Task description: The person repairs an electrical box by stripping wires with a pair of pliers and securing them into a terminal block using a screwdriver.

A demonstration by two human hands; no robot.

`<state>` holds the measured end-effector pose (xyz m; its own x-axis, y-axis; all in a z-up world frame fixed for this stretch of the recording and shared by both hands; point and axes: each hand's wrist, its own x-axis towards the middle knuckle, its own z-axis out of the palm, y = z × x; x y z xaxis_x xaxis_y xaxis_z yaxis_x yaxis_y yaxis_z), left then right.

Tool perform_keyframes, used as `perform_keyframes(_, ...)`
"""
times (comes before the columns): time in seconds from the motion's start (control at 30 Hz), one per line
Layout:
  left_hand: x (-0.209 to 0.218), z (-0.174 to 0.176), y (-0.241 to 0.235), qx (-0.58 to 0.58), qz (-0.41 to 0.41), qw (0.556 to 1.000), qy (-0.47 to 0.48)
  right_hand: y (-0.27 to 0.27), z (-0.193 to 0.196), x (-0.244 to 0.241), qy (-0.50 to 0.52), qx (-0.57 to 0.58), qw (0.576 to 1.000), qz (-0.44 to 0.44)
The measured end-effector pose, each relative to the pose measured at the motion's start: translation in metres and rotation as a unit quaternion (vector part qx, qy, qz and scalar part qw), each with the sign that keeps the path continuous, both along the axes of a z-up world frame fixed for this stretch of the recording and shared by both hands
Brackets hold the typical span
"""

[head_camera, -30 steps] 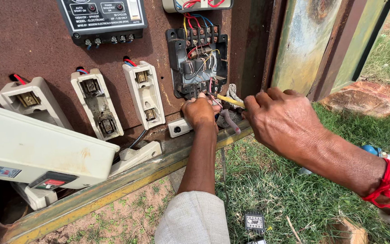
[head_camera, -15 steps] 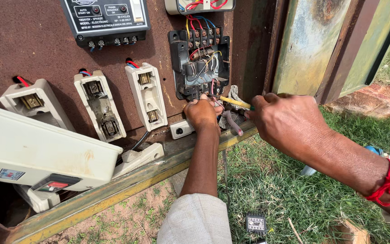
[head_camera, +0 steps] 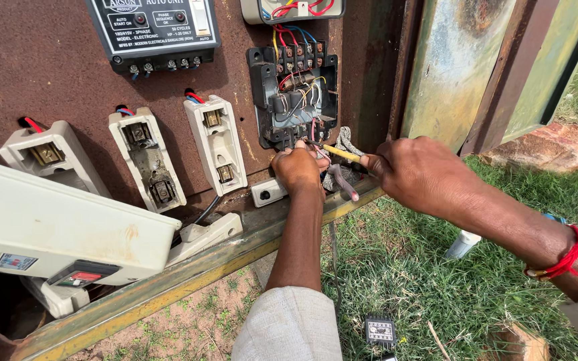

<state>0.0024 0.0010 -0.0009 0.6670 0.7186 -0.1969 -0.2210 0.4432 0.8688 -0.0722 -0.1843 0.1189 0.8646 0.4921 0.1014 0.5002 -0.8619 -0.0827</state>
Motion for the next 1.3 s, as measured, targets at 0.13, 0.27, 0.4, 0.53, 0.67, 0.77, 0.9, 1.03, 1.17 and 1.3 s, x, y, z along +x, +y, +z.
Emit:
perform_keyframes(0.13,-0.003,0.001,-0.001,0.009,0.003,1.0,0.014,-0.004,0.0,0.0,-0.018,0.077,0.996,0.04)
perform_keyframes(0.27,0.0,-0.003,-0.002,-0.001,0.006,1.0,-0.02,-0.006,-0.002,-0.013,-0.132,-0.023,0.989,0.06)
perform_keyframes(0.4,0.001,-0.009,0.001,-0.024,-0.003,0.999,-0.039,-0.007,-0.003,-0.016,-0.206,0.023,0.97,0.128)
perform_keyframes(0.53,0.003,-0.009,0.001,-0.038,-0.005,0.998,-0.043,-0.006,-0.004,-0.015,-0.219,0.013,0.967,0.132)
perform_keyframes(0.67,0.004,-0.007,0.002,-0.046,-0.007,0.998,-0.04,-0.005,-0.006,-0.015,-0.235,-0.016,0.963,0.133)
perform_keyframes(0.77,0.003,-0.007,0.001,-0.04,-0.004,0.999,-0.035,-0.006,-0.007,-0.015,-0.268,-0.009,0.951,0.157)
perform_keyframes(0.9,0.002,-0.006,0.0,-0.04,0.0,0.999,-0.012,-0.007,-0.009,-0.013,-0.276,-0.012,0.947,0.164)
perform_keyframes(1.03,0.004,-0.007,0.0,-0.034,0.004,0.999,-0.032,-0.005,-0.011,-0.013,-0.289,-0.031,0.942,0.168)
perform_keyframes(1.17,0.007,-0.01,0.0,-0.024,0.004,0.998,-0.049,-0.001,-0.007,-0.014,-0.235,-0.053,0.959,0.147)
perform_keyframes(1.3,0.002,-0.008,-0.001,-0.019,0.004,0.999,-0.03,0.0,0.005,-0.005,-0.04,0.043,0.997,0.048)
